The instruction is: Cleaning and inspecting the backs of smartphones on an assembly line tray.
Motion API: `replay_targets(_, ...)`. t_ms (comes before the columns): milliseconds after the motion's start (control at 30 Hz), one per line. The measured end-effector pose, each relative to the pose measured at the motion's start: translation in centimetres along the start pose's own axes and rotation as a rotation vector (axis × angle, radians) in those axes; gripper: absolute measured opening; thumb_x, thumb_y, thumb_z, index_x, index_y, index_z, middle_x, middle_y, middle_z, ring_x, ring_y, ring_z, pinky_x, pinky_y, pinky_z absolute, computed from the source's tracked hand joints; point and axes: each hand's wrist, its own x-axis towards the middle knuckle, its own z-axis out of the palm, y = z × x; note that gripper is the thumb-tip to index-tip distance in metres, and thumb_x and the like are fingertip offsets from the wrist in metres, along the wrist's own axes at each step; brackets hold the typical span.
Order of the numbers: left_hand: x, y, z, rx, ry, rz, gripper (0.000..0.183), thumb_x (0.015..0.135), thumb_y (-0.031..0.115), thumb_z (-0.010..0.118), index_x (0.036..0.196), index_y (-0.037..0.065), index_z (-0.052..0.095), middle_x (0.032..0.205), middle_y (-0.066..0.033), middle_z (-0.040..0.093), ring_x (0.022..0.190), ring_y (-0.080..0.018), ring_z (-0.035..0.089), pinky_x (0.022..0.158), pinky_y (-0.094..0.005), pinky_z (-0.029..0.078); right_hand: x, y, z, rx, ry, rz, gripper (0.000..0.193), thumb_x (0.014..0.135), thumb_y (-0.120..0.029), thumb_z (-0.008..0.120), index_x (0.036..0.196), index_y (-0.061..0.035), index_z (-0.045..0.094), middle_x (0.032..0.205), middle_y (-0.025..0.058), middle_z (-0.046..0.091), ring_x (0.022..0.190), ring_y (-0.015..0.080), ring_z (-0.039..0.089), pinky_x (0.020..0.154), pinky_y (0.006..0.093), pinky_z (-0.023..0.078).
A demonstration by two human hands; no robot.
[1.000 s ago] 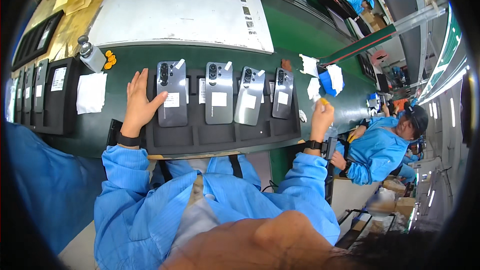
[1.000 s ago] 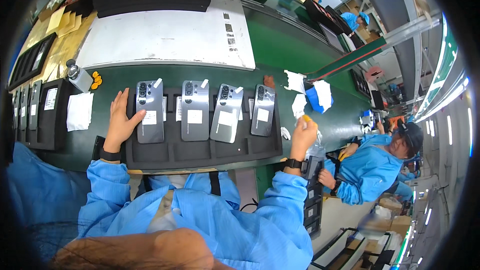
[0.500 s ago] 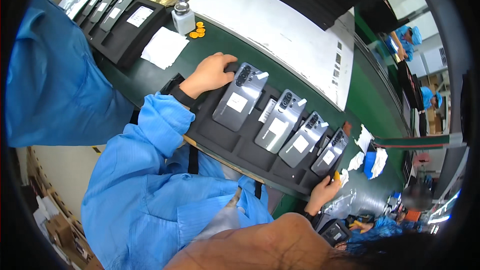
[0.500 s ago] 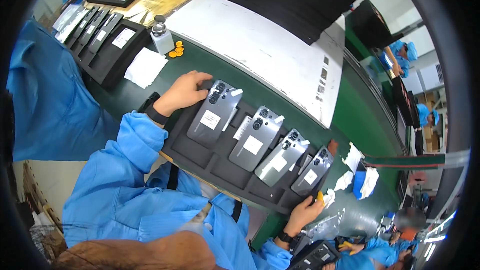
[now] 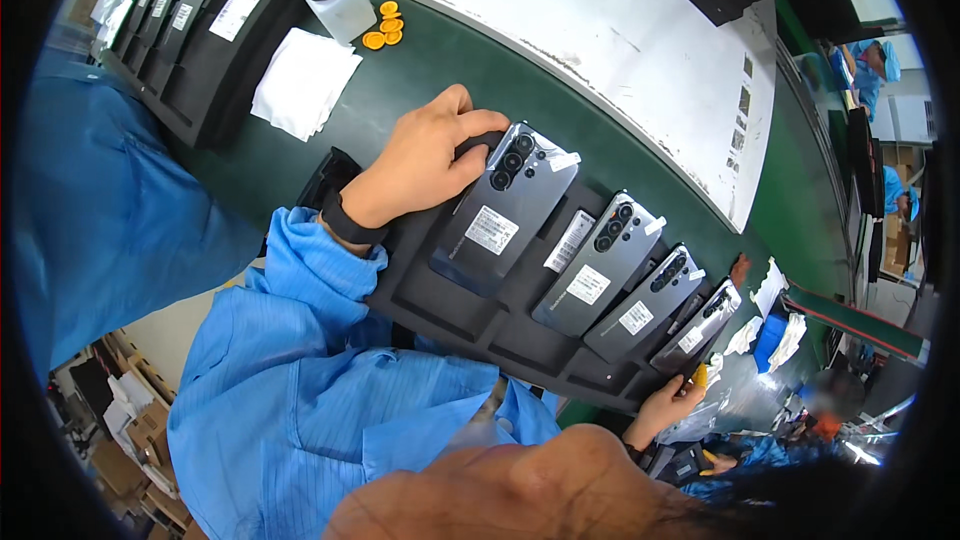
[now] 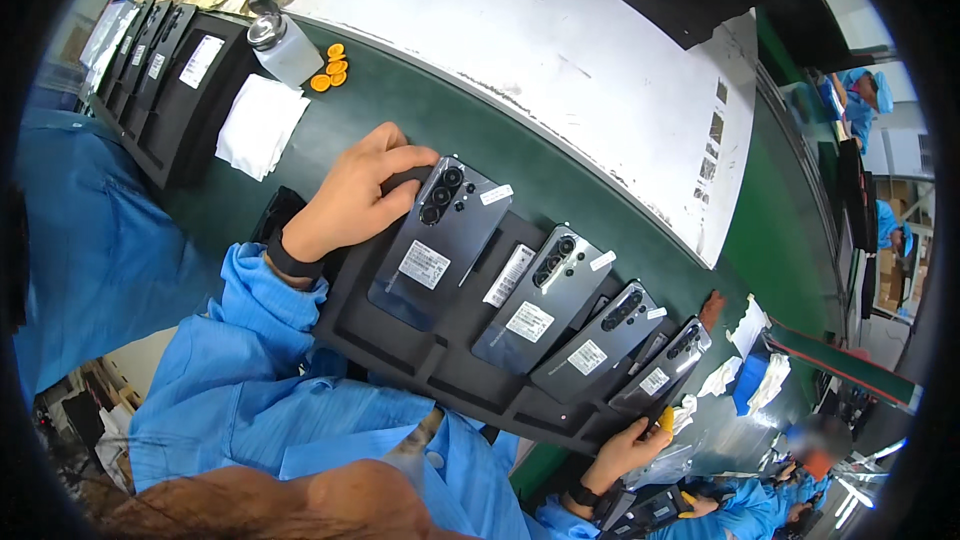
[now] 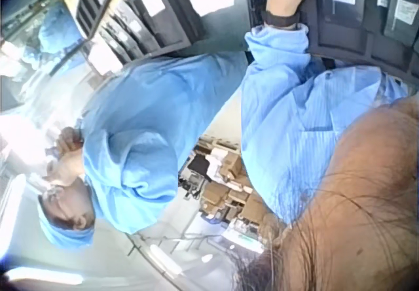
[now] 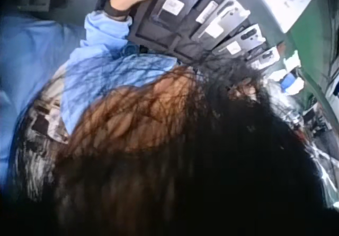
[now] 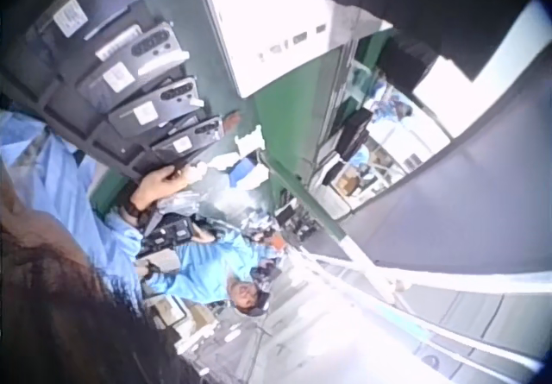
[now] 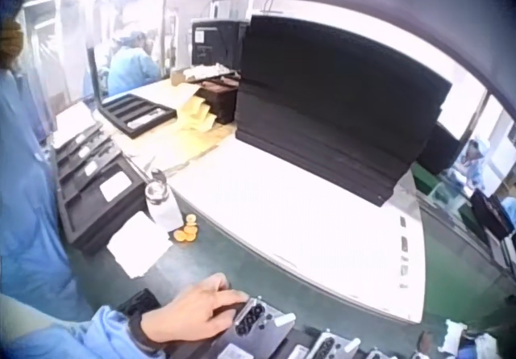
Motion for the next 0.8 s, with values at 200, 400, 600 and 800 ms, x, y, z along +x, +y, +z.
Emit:
replay_targets(200,-0.2,0.4,0.2,0.011,0.049,0.003,0.031,0.082,0.008,0.063,0.111,0.014,0.071,0.09,-0.0114,0.054,0.075,-0.0301,0.06,0.066,-0.0411,0.05,-0.3,0.2,-0.2,-0.003,0.015,-0.001,0.033,0.092,-0.002,0.06,0.123,0.0061,0.053,0.103,0.0153,0.059,0.09,0.0257,0.057,0.082,0.0348,0.047)
replay_targets(400,-0.6,0.5,0.1,0.044,0.062,0.022,0.032,0.082,0.005,0.063,0.111,0.015,0.072,0.089,-0.0104,0.054,0.071,-0.0287,0.061,0.063,-0.0397,0.051,-0.1,0.6,-0.1,0.014,0.013,0.033,0.036,0.092,-0.003,0.061,0.127,0.0052,0.052,0.105,0.0132,0.06,0.091,0.022,0.059,0.081,0.032,0.048)
replay_targets(600,-0.5,0.7,0.0,0.031,0.061,0.0,0.033,0.082,0.006,0.064,0.113,0.016,0.072,0.088,-0.0103,0.053,0.072,-0.0283,0.06,0.064,-0.0394,0.051,-0.2,0.3,0.0,0.086,0.024,0.026,0.036,0.092,-0.002,0.061,0.127,0.0049,0.053,0.105,0.0129,0.062,0.091,0.0211,0.06,0.081,0.0318,0.048)
replay_targets(800,-0.5,0.0,0.3,0.021,0.069,0.048,0.034,0.083,0.006,0.062,0.115,0.014,0.071,0.089,-0.0115,0.055,0.074,-0.0293,0.06,0.065,-0.0389,0.05,-0.3,-1.1,-0.2,0.065,0.015,0.066,0.041,0.091,-0.005,0.063,0.13,0.0031,0.055,0.102,0.0126,0.064,0.086,0.0211,0.059,0.076,0.0315,0.048)
